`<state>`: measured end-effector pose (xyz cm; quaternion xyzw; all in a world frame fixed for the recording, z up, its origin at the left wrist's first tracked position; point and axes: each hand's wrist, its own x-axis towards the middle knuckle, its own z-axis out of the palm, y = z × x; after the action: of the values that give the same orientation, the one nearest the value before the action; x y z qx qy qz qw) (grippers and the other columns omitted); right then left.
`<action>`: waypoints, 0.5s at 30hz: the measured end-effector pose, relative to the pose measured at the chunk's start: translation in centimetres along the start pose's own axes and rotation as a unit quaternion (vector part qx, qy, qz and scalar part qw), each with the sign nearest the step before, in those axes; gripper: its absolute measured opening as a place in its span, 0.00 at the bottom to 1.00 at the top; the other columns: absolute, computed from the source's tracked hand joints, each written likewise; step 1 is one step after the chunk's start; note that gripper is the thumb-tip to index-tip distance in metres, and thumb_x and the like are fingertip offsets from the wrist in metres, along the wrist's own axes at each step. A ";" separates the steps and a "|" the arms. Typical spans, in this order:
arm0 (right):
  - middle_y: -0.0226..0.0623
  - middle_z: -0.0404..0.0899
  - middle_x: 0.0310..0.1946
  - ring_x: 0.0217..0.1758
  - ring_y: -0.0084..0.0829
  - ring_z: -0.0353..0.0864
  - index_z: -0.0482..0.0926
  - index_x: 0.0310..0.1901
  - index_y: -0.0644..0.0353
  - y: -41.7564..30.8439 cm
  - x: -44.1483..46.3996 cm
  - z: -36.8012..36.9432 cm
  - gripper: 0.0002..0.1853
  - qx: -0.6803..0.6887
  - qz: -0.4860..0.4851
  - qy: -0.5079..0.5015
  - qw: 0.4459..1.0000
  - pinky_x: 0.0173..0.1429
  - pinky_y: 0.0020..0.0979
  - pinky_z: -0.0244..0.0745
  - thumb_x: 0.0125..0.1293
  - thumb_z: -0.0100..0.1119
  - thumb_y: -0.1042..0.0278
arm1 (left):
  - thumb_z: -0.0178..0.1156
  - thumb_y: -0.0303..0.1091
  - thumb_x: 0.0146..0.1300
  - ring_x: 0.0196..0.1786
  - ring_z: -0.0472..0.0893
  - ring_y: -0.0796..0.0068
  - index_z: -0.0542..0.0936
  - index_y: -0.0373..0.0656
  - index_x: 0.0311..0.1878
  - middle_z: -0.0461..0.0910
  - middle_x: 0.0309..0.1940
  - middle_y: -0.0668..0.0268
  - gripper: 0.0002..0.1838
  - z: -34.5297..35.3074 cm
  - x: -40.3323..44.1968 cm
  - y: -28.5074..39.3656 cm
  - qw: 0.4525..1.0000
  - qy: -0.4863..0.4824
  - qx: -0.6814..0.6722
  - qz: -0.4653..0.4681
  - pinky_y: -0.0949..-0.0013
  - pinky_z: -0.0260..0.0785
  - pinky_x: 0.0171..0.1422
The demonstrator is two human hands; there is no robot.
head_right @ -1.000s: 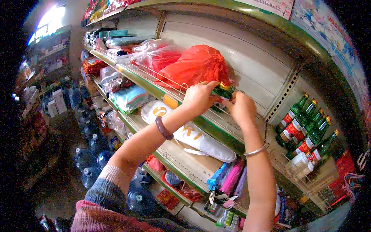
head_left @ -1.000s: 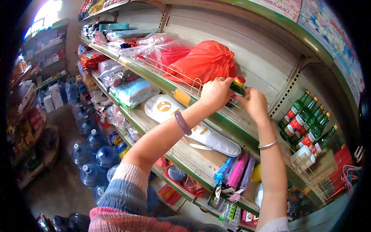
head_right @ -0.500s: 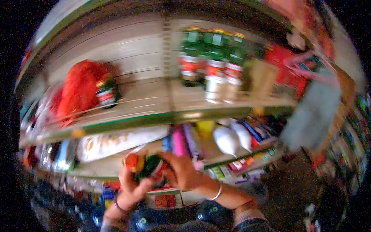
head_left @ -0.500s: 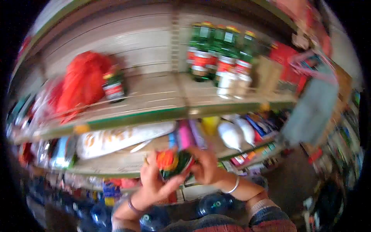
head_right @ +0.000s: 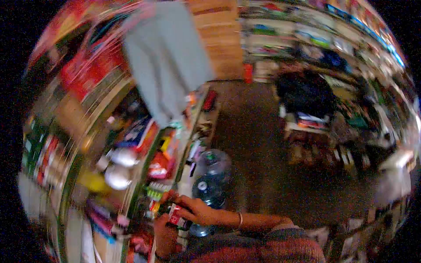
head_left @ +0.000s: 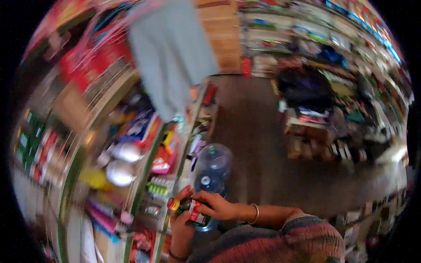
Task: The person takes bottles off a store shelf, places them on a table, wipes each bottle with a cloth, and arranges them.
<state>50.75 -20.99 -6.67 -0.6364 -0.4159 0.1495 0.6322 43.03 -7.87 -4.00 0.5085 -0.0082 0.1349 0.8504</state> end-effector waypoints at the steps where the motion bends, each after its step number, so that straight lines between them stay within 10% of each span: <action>1: 0.42 0.78 0.39 0.42 0.31 0.79 0.68 0.49 0.61 -0.2 -1.4 -2.9 0.14 0.001 0.003 0.039 0.999 0.44 0.33 0.73 0.66 0.53 0.65 | 0.59 0.38 0.51 0.64 0.65 0.58 0.70 0.39 0.58 0.65 0.61 0.50 0.29 2.4 2.0 -2.0 0.998 -0.041 -0.025 -0.031 0.57 0.56 0.68; 5: 0.51 0.78 0.39 0.41 0.46 0.80 0.68 0.53 0.62 2.0 -6.2 -13.8 0.20 -0.001 0.049 0.083 0.995 0.44 0.40 0.74 0.68 0.49 0.55 | 0.57 0.43 0.55 0.64 0.64 0.56 0.71 0.41 0.50 0.65 0.59 0.51 0.22 11.0 6.5 -8.4 0.979 -0.123 -0.061 -0.148 0.56 0.55 0.69; 9: 0.44 0.78 0.36 0.37 0.37 0.79 0.72 0.49 0.63 3.3 -10.2 -22.0 0.18 -0.016 0.053 0.144 0.988 0.42 0.34 0.72 0.68 0.49 0.57 | 0.57 0.43 0.57 0.65 0.63 0.56 0.69 0.43 0.34 0.66 0.58 0.50 0.14 19.0 10.5 -14.1 0.966 -0.177 -0.085 -0.170 0.54 0.52 0.69; 12: 0.38 0.78 0.37 0.36 0.30 0.79 0.73 0.47 0.64 6.0 -13.3 -25.4 0.18 0.107 0.111 0.201 0.967 0.41 0.29 0.73 0.68 0.49 0.55 | 0.56 0.51 0.59 0.66 0.61 0.55 0.72 0.42 0.27 0.67 0.56 0.50 0.20 23.3 13.9 -17.9 0.936 -0.296 -0.074 -0.176 0.54 0.50 0.71; 15: 0.34 0.77 0.38 0.37 0.24 0.78 0.74 0.46 0.64 3.5 -15.8 -28.7 0.19 0.455 0.178 0.282 0.826 0.41 0.24 0.73 0.67 0.50 0.54 | 0.56 0.53 0.60 0.66 0.61 0.55 0.74 0.41 0.24 0.67 0.57 0.49 0.22 28.4 15.6 -20.4 0.909 -0.367 -0.055 -0.188 0.55 0.48 0.71</action>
<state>62.89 -51.32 -10.75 -0.3540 0.0159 0.2457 0.9023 66.37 -38.19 -5.54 0.4664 -0.2310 -0.2245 0.8238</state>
